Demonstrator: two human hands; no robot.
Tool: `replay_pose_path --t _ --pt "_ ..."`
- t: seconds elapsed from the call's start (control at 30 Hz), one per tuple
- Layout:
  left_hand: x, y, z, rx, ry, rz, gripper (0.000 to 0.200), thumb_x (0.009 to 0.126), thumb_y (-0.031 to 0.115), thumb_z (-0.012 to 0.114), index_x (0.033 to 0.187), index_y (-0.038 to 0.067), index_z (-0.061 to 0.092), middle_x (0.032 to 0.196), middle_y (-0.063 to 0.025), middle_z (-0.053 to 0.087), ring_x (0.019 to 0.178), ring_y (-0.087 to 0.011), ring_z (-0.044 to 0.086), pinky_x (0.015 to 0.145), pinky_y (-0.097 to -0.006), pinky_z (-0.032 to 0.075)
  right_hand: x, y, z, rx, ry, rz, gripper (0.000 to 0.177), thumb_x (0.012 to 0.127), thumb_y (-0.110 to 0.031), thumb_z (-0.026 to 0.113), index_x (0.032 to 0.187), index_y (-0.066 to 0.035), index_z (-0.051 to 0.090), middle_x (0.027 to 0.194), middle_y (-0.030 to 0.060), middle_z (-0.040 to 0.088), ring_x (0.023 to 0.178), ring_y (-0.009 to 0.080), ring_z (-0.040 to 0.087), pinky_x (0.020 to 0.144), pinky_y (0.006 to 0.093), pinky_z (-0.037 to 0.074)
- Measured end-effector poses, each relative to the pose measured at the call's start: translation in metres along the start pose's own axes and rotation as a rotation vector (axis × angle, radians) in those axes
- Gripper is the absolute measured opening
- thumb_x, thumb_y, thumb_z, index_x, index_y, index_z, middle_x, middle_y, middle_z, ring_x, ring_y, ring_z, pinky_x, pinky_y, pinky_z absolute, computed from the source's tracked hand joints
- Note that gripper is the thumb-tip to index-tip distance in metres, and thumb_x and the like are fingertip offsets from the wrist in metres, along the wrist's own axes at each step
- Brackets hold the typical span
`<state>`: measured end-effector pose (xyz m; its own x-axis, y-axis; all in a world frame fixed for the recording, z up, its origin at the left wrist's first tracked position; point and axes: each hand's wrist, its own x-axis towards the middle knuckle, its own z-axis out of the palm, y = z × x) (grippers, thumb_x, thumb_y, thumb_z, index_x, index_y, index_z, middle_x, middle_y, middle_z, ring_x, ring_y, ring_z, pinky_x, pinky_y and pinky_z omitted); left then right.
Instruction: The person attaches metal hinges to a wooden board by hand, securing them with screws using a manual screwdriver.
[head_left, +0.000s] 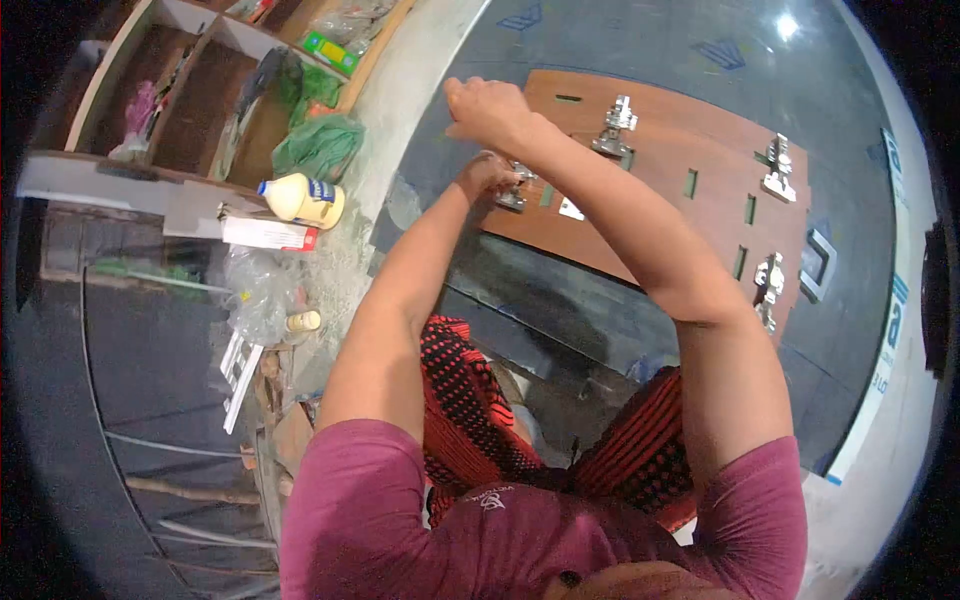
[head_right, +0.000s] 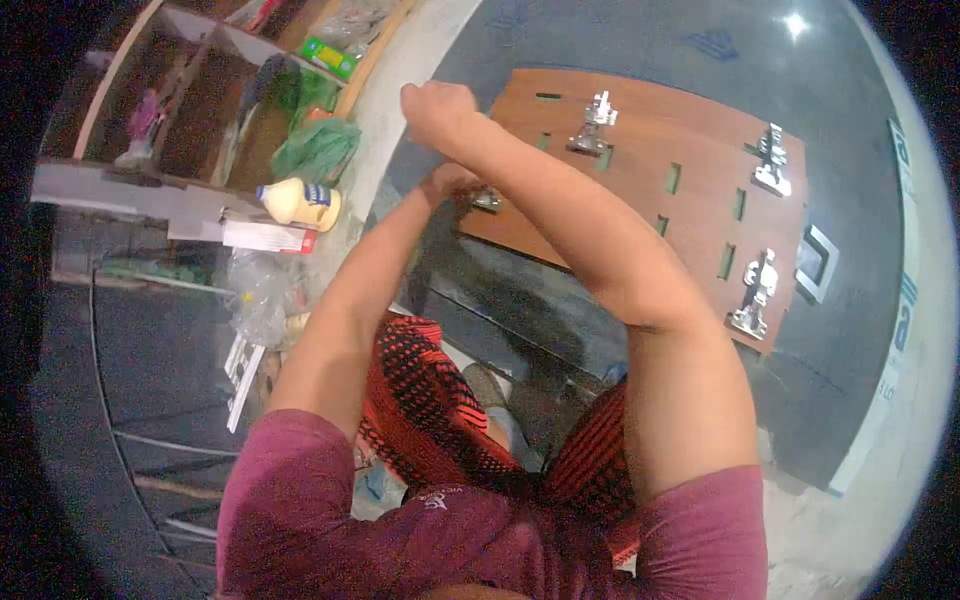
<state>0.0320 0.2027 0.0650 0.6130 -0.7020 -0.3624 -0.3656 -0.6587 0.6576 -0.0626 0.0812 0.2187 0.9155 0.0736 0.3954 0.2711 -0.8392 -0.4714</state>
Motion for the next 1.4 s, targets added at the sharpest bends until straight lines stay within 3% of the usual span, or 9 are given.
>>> replay_pose_path --t 0.1,0.3,0.5,0.7,0.8,0.9,1.0,1.2,1.4 --pt "0.011 -0.023 -0.005 0.178 0.053 0.216 0.036 0.067 0.035 0.066 0.057 0.001 0.061 0.055 -0.0086 0.059 0.051 -0.0185 0.056 0.051 -0.0353 0.045 0.003 0.005 -0.002 0.104 -0.067 -0.097 0.039 0.074 -0.032 0.065 0.101 -0.005 0.055 0.09 0.0181 0.062 0.085 0.0313 0.061 0.068 0.0428 0.049" --pt "0.005 -0.007 -0.002 0.118 0.072 -0.176 0.034 0.069 0.033 0.068 0.062 0.0 0.063 0.063 -0.01 0.062 0.055 -0.0177 0.059 0.054 -0.0341 0.047 0.007 0.022 0.006 0.71 -0.494 -0.204 0.044 0.076 -0.041 0.064 0.103 -0.007 0.053 0.085 0.0179 0.061 0.081 0.0306 0.059 0.069 0.0372 0.046" --pt "0.009 -0.007 -0.01 0.09 -0.057 -0.199 0.032 0.069 0.031 0.07 0.07 0.0 0.064 0.065 -0.0097 0.064 0.056 -0.0189 0.06 0.052 -0.0328 0.048 0.006 0.019 0.02 0.214 0.109 0.018 0.041 0.079 -0.04 0.065 0.099 -0.007 0.052 0.071 0.003 0.053 0.066 0.0158 0.05 0.058 0.0295 0.043" --pt "0.001 0.007 -0.006 0.182 -0.038 -0.229 0.035 0.065 0.03 0.072 0.084 0.001 0.066 0.076 -0.0105 0.065 0.066 -0.022 0.062 0.062 -0.0351 0.05 -0.001 0.037 0.001 1.084 -0.578 0.041 0.047 0.08 -0.03 0.066 0.115 -0.007 0.045 0.092 0.0026 0.049 0.077 0.0117 0.058 0.065 0.0258 0.051" --pt "-0.022 0.024 -0.001 0.203 0.463 0.508 0.043 0.062 0.026 0.072 0.098 0.003 0.063 0.09 -0.0118 0.065 0.082 -0.0232 0.061 0.075 -0.0358 0.048 -0.008 0.031 0.007 1.221 -0.566 0.012 0.046 0.08 -0.029 0.065 0.113 -0.005 0.044 0.09 0.0055 0.051 0.077 0.0122 0.059 0.064 0.026 0.05" --pt "-0.008 0.005 0.001 -0.253 0.258 0.097 0.051 0.059 0.023 0.071 0.105 0.004 0.06 0.099 -0.0126 0.063 0.094 -0.0236 0.058 0.086 -0.036 0.044 -0.003 0.017 0.0 0.663 -0.344 0.034 0.047 0.078 -0.032 0.067 0.11 -0.004 0.045 0.089 0.0113 0.054 0.077 0.0196 0.061 0.063 0.0298 0.05" --pt "0.013 0.0 -0.008 0.313 -0.047 -0.016 0.05 0.06 0.027 0.073 0.102 0.003 0.062 0.095 -0.0133 0.064 0.088 -0.0242 0.061 0.081 -0.0359 0.047 -0.004 0.017 0.015 0.26 -0.005 -0.021 0.054 0.076 -0.042 0.066 0.107 -0.003 0.044 0.086 0.0169 0.055 0.077 0.0294 0.06 0.063 0.0369 0.049" --pt "-0.001 0.016 -0.009 0.385 -0.026 -0.092 0.031 0.071 0.033 0.062 0.07 0.002 0.064 0.064 -0.0089 0.062 0.057 -0.0195 0.058 0.057 -0.0343 0.046 -0.008 0.026 0.006 0.219 -0.146 -0.001 0.071 0.067 -0.062 0.063 0.101 -0.001 0.05 0.092 0.0211 0.057 0.087 0.0366 0.059 0.071 0.043 0.047" --pt "0.001 0.024 -0.009 0.344 -0.053 -0.233 0.028 0.071 0.03 0.063 0.07 0.002 0.064 0.067 -0.0103 0.063 0.058 -0.0201 0.06 0.054 -0.0347 0.047 -0.019 0.021 0.017 0.219 0.065 0.139 0.069 0.067 -0.06 0.064 0.1 0.0 0.053 0.093 0.0209 0.056 0.087 0.0356 0.058 0.074 0.043 0.047"
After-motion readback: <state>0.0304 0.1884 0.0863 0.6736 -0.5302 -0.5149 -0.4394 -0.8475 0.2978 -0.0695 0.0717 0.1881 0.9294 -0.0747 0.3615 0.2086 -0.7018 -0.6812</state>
